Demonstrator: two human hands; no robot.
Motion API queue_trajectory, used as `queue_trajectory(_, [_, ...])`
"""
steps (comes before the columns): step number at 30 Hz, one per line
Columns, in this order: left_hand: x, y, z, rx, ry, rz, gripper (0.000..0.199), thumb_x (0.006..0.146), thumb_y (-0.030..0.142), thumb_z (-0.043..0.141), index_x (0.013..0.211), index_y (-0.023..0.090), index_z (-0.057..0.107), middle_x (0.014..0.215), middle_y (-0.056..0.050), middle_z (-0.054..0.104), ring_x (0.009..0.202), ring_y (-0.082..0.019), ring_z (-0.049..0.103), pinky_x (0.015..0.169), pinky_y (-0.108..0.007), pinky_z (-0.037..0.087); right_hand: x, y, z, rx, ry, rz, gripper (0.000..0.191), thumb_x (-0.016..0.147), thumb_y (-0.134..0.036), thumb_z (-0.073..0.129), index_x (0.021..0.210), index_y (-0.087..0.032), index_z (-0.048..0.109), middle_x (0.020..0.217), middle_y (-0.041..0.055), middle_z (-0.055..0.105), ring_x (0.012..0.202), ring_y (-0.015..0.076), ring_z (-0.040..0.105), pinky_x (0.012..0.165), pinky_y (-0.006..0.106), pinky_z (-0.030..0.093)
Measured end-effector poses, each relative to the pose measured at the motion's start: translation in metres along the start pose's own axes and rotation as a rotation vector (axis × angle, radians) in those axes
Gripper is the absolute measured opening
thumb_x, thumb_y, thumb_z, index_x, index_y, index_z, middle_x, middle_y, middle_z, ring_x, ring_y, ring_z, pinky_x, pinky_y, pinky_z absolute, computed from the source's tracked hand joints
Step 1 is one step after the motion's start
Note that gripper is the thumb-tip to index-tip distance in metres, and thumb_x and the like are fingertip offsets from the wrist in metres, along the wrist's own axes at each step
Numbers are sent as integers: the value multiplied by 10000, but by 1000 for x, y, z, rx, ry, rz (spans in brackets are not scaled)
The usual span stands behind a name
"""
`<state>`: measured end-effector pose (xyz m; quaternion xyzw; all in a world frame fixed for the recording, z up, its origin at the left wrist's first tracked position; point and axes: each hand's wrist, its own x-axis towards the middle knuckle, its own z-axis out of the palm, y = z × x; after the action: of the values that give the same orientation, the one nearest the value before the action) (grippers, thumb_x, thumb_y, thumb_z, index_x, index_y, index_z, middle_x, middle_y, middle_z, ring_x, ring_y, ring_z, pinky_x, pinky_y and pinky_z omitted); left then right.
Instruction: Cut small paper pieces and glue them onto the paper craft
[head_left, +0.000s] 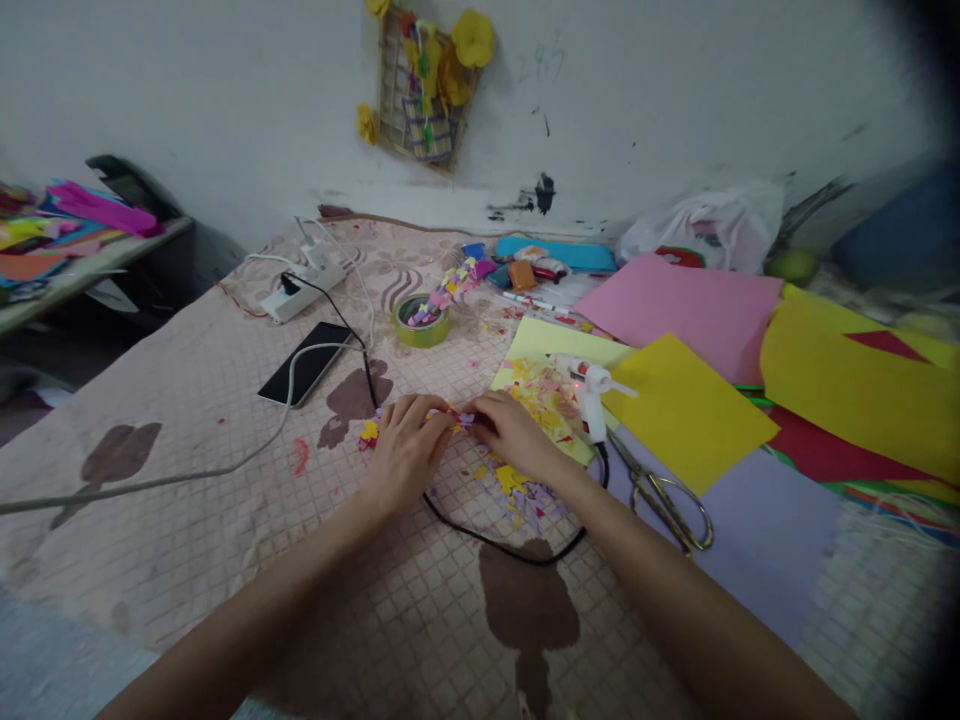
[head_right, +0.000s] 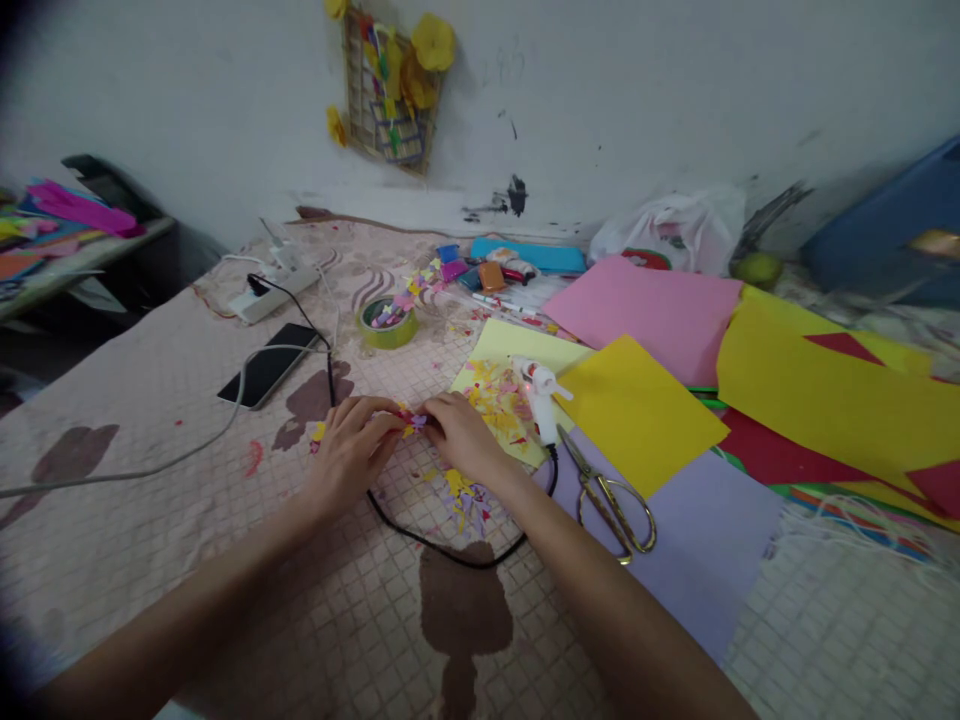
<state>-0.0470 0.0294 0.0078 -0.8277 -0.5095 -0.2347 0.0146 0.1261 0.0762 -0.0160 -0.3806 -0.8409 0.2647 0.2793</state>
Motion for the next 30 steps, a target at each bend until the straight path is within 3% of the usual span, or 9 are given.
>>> queue_trajectory(20, [-2, -4, 1, 84, -8, 35, 122, 856, 203, 497, 875, 222, 615, 1018, -42, 620, 920, -210, 491, 770, -370, 354, 1, 0, 2, 10, 5, 12, 149, 792, -72, 568, 896, -168, 614, 864, 53, 619, 877, 182, 530, 784, 311, 385])
queue_trajectory(30, [-3, -8, 3, 7, -19, 1, 115, 867, 223, 487, 876, 209, 600, 1011, -42, 627, 939, -201, 497, 785, -358, 352, 1, -4, 1, 6, 8, 22, 185, 741, -90, 626, 909, -166, 619, 876, 53, 624, 872, 189, 538, 771, 313, 390])
